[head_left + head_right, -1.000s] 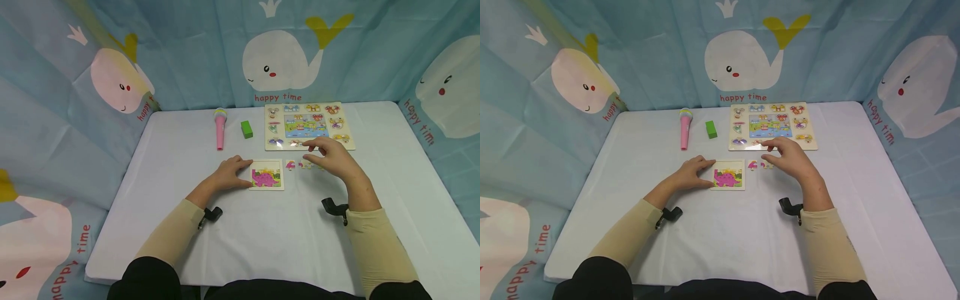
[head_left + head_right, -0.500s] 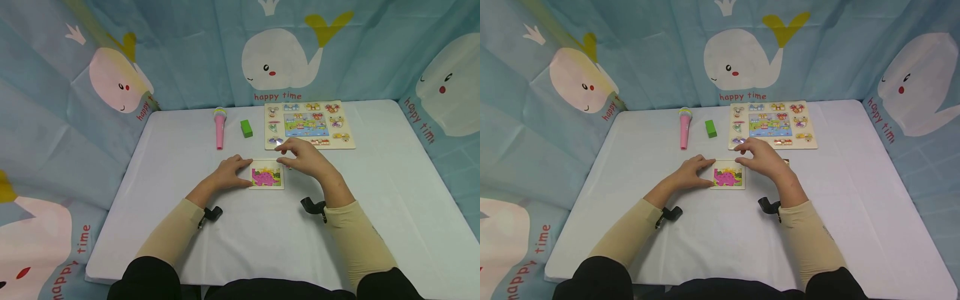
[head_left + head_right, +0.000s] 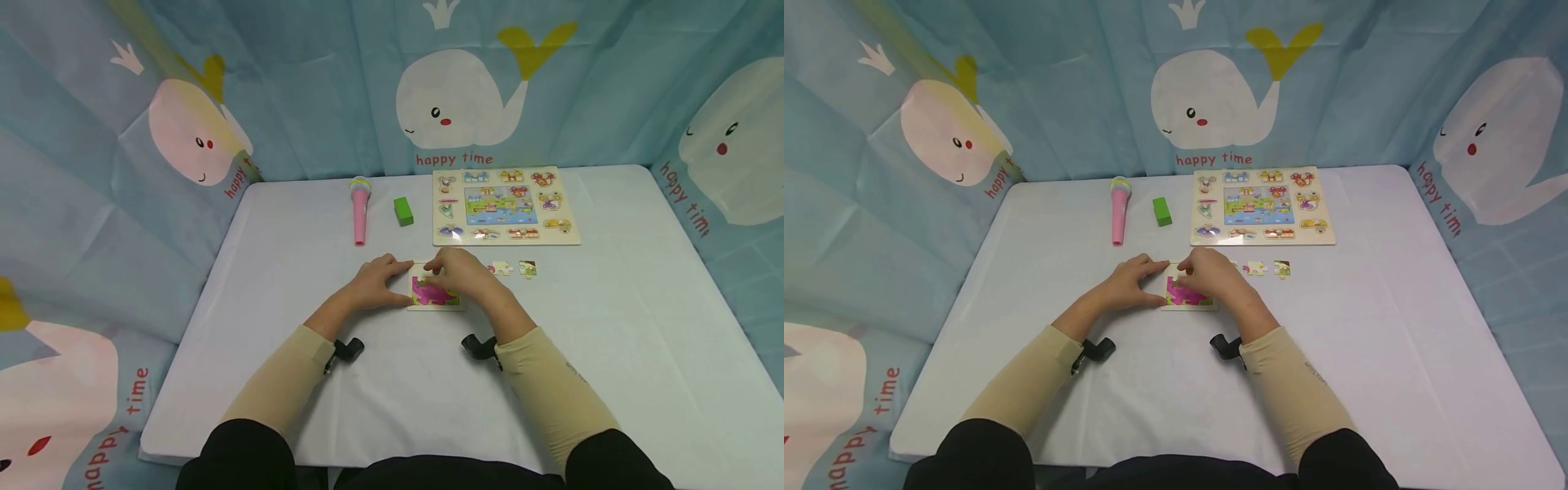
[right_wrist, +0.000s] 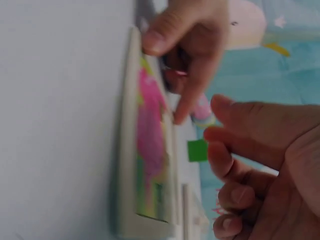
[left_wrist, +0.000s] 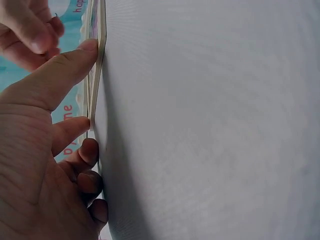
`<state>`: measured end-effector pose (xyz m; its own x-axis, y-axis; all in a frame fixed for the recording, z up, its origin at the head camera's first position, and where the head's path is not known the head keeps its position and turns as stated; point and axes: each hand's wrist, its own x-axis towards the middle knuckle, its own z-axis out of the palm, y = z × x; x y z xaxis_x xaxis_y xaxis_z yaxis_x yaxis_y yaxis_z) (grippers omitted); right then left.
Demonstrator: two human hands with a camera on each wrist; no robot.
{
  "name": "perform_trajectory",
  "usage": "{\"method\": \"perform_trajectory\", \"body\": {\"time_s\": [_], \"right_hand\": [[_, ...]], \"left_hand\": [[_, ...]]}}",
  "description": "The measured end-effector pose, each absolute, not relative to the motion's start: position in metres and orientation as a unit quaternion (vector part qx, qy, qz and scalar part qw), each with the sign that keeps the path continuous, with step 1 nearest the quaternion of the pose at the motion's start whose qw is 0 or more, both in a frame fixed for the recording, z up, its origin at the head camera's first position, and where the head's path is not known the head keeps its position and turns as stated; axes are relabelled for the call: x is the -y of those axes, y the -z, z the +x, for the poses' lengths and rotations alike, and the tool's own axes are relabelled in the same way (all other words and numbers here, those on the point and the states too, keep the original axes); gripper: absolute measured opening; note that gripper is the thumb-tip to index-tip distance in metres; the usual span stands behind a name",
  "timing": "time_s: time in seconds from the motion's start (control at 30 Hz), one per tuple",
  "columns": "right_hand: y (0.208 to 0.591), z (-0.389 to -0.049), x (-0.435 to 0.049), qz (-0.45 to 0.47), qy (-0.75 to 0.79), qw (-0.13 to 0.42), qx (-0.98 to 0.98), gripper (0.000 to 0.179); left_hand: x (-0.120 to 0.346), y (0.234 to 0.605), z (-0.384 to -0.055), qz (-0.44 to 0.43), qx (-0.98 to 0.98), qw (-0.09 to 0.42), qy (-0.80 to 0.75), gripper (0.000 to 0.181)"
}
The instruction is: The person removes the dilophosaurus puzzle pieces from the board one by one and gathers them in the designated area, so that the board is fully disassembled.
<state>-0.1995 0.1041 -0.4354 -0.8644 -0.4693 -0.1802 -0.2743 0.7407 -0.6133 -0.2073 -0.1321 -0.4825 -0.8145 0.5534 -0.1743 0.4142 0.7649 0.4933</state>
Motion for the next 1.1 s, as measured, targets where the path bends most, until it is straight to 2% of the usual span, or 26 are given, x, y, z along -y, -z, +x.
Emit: {"method": "perform_trajectory", "body": {"time_s": [0.23, 0.8, 1.1], "right_hand": [[0.455, -0.198, -0.093, -0.173, 0.28, 0.167, -0.929, 0.038], [0.459, -0.189, -0.082, -0.151, 0.26, 0.103, -0.948, 0.022], [0.459, -0.185, -0.082, -0.148, 0.273, 0.104, -0.945, 0.029]], "left_hand": [[0.133, 0.483, -0.209, 0.26, -0.927, 0.156, -0.222, 0.083], [0.132, 0.484, -0.209, 0.26, -0.927, 0.148, -0.224, 0.083], [0.131, 0.483, -0.207, 0.26, -0.928, 0.15, -0.223, 0.083]]}}
